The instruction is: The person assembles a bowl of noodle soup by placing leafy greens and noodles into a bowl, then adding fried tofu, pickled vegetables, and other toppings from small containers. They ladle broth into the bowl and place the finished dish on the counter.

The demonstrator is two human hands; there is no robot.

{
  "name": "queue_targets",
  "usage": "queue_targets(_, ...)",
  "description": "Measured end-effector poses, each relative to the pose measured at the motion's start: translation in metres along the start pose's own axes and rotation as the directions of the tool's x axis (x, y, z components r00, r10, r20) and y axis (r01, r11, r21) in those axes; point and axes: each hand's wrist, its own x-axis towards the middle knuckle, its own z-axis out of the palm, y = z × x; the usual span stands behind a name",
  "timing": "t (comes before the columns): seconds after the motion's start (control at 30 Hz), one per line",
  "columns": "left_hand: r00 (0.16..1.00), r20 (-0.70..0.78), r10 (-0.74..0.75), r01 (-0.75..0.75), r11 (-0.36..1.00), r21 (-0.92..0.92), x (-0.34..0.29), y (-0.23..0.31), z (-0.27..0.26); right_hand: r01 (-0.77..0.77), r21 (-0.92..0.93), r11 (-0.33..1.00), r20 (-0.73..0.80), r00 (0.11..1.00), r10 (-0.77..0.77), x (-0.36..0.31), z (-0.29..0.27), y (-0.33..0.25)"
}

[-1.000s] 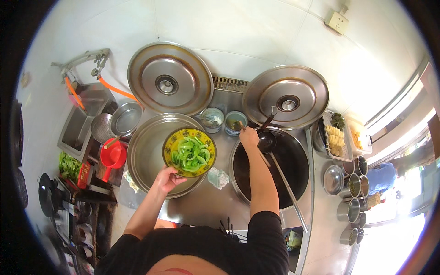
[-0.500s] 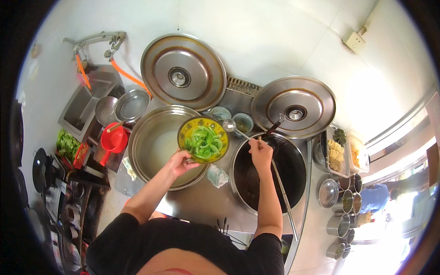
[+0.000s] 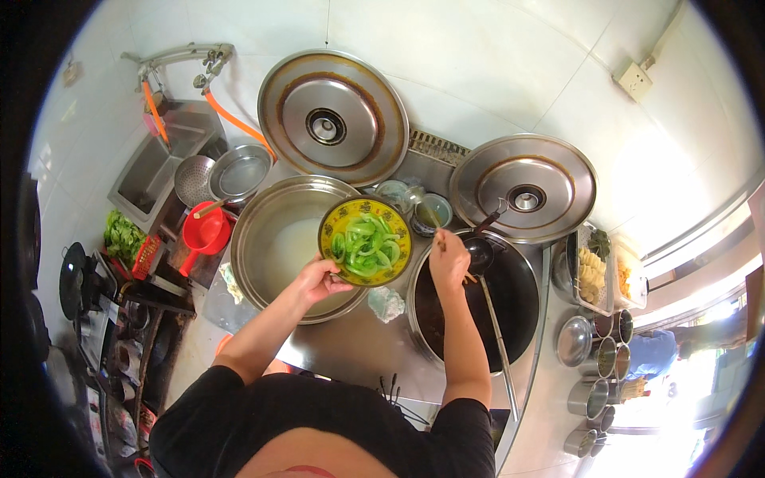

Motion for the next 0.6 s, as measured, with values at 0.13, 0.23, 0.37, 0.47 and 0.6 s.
queue_targets(0.13, 0.999, -0.015, 0.040, -0.041, 0.999, -0.013, -0.024, 0.006, -0.017, -0.187, -0.350, 0.918, 0.124, 0.962, 0.243, 0.016, 0.038, 0.055)
queue_targets(0.23, 0.992, 0.010, 0.123, -0.123, 0.991, -0.047, -0.052, 0.009, -0.030, -0.250, -0.540, 0.804, 0.236, 0.871, 0.430, 0.018, 0.064, 0.080)
queue_targets(0.37, 0.967, 0.068, 0.244, -0.233, 0.963, -0.137, -0.105, 0.018, -0.057, -0.272, -0.406, 0.873, 0.188, 0.910, 0.371, 0.021, 0.071, 0.061)
queue_targets(0.47, 0.952, 0.071, 0.297, -0.278, 0.940, -0.199, -0.140, 0.028, -0.078, -0.268, 0.065, 0.961, -0.047, 0.961, 0.271, 0.025, 0.041, 0.006)
queue_targets(0.6, 0.940, -0.027, 0.340, -0.338, 0.918, -0.208, -0.165, 0.040, -0.098, 0.107, 0.383, 0.918, -0.216, 0.976, -0.024, -0.004, -0.001, -0.097)
